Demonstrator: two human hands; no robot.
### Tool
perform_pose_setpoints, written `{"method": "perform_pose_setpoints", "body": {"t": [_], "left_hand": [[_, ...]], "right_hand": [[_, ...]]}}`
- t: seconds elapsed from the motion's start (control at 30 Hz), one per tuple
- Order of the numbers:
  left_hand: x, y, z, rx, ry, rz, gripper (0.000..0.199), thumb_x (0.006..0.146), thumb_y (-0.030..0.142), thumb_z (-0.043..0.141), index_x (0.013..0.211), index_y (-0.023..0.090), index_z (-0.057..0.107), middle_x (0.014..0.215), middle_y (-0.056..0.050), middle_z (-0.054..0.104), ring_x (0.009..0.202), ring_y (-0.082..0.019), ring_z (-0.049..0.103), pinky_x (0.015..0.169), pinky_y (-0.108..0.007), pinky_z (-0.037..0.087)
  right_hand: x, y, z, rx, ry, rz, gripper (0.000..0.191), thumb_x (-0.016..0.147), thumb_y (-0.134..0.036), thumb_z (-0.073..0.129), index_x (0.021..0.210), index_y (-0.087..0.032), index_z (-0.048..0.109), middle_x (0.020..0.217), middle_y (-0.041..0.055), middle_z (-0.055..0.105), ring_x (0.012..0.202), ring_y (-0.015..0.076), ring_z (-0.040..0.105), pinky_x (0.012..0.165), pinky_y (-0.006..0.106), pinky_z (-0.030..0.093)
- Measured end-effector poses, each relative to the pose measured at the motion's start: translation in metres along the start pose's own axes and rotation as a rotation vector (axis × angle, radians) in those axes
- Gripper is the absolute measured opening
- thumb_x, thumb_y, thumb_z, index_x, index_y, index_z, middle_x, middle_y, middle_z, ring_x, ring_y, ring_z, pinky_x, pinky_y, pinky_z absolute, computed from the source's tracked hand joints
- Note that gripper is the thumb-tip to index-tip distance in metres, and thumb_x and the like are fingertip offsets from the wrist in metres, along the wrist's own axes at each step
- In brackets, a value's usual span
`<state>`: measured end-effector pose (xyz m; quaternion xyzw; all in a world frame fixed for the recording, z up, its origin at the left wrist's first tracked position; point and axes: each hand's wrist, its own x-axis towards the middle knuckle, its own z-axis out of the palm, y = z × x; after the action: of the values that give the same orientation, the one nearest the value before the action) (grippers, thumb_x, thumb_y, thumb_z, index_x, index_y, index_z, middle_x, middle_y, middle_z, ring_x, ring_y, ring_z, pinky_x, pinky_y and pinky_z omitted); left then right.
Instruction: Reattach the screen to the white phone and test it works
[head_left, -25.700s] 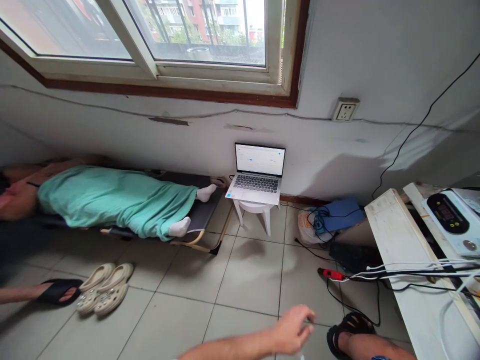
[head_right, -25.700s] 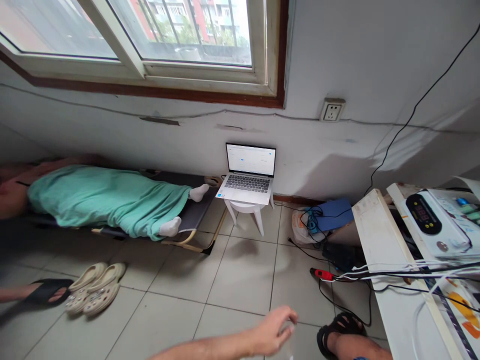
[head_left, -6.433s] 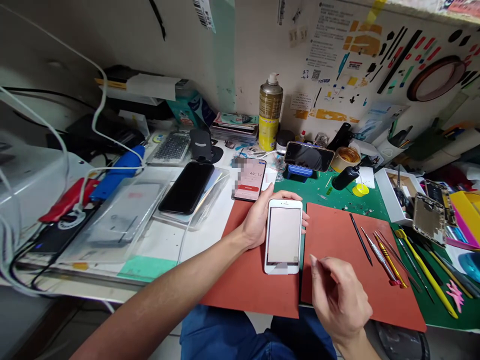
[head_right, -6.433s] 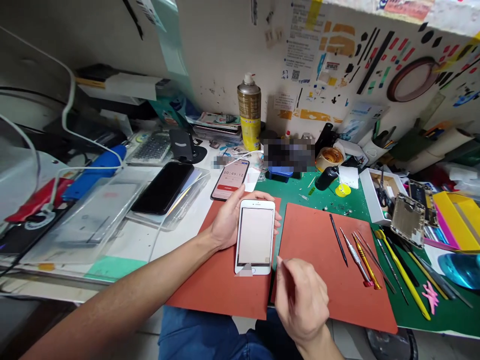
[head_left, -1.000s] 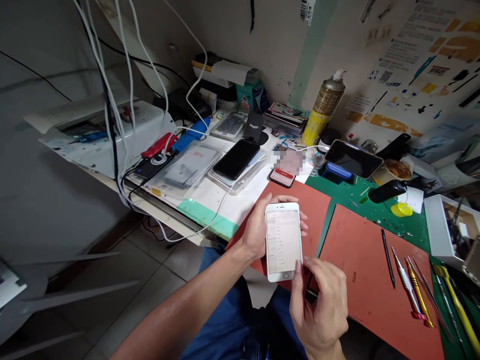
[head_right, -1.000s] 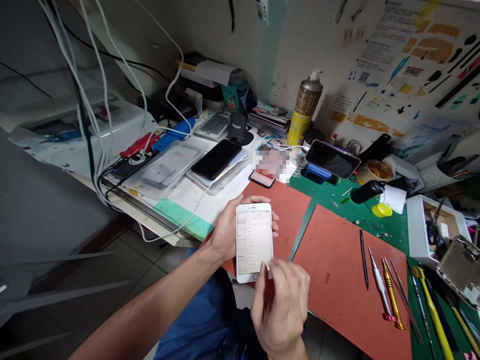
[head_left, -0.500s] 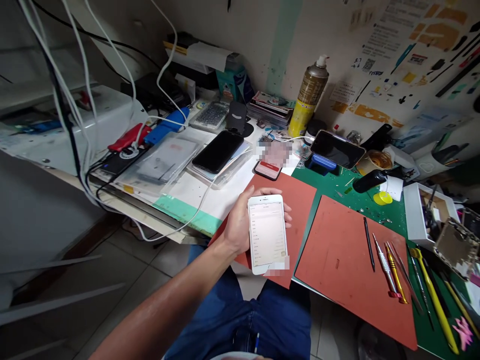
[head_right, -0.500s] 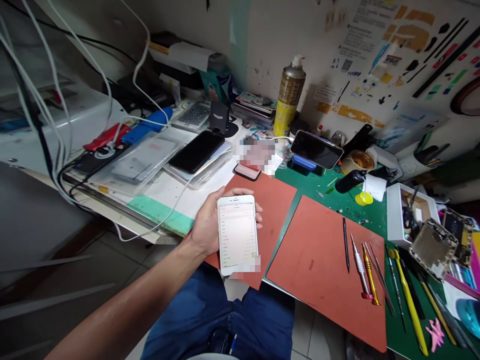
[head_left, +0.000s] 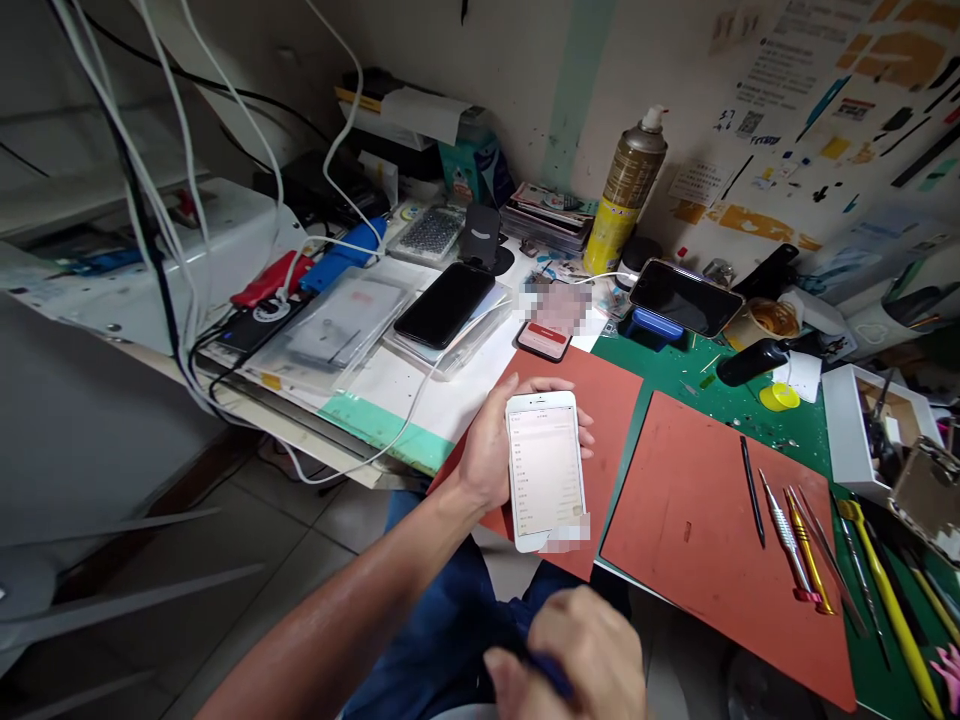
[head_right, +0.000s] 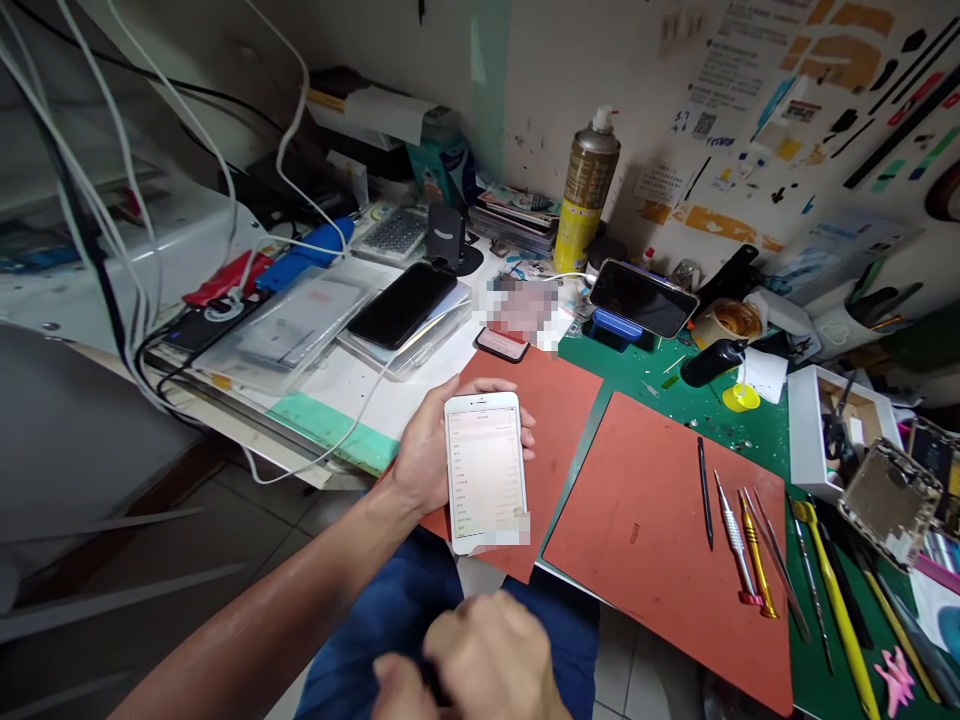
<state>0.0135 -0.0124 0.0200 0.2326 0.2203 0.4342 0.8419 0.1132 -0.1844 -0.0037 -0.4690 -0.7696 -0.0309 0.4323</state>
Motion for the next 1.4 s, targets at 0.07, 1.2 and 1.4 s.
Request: {"method": "perform_pose_setpoints", "body": {"t": [0.07, 1.2, 1.4], "left_hand": [[0.0, 0.0, 0.0, 0.005, 0.005, -0.004, 0.046, 0.101, 0.051, 0.04, 0.109, 0.015, 0.067, 0.093, -0.017, 0.076, 0.082, -0.032, 0.075, 0.08, -0.049, 0.06], [0.001, -0.003, -0.006, 0.007, 0.008, -0.013, 0.052, 0.102, 0.054, 0.037, 0.115, 0.014, 0.067, 0.098, -0.018, 0.077, 0.086, -0.032, 0.076, 0.082, -0.05, 0.061], [0.001, -0.002, -0.003, 0.012, 0.003, 0.004, 0.051, 0.102, 0.053, 0.037, 0.113, 0.014, 0.067, 0.097, -0.019, 0.077, 0.084, -0.032, 0.076, 0.081, -0.051, 0.061]], "right_hand": [[0.013, 0.007, -0.008, 0.001, -0.01, 0.059, 0.009, 0.095, -0.012, 0.061, 0.09, -0.018, 0.066, 0.085, 0.0058, 0.073, 0.078, 0.0186, 0.066, 0.07, 0.031, 0.057], [0.008, 0.021, 0.008, -0.034, -0.042, 0.077, 0.022, 0.101, -0.017, 0.052, 0.117, -0.012, 0.065, 0.134, 0.0152, 0.071, 0.116, 0.0308, 0.062, 0.091, 0.044, 0.051], [0.005, 0.018, 0.004, 0.006, -0.015, 0.077, 0.018, 0.1, -0.014, 0.051, 0.109, -0.009, 0.067, 0.13, 0.0181, 0.072, 0.111, 0.0305, 0.062, 0.089, 0.044, 0.052]]}}
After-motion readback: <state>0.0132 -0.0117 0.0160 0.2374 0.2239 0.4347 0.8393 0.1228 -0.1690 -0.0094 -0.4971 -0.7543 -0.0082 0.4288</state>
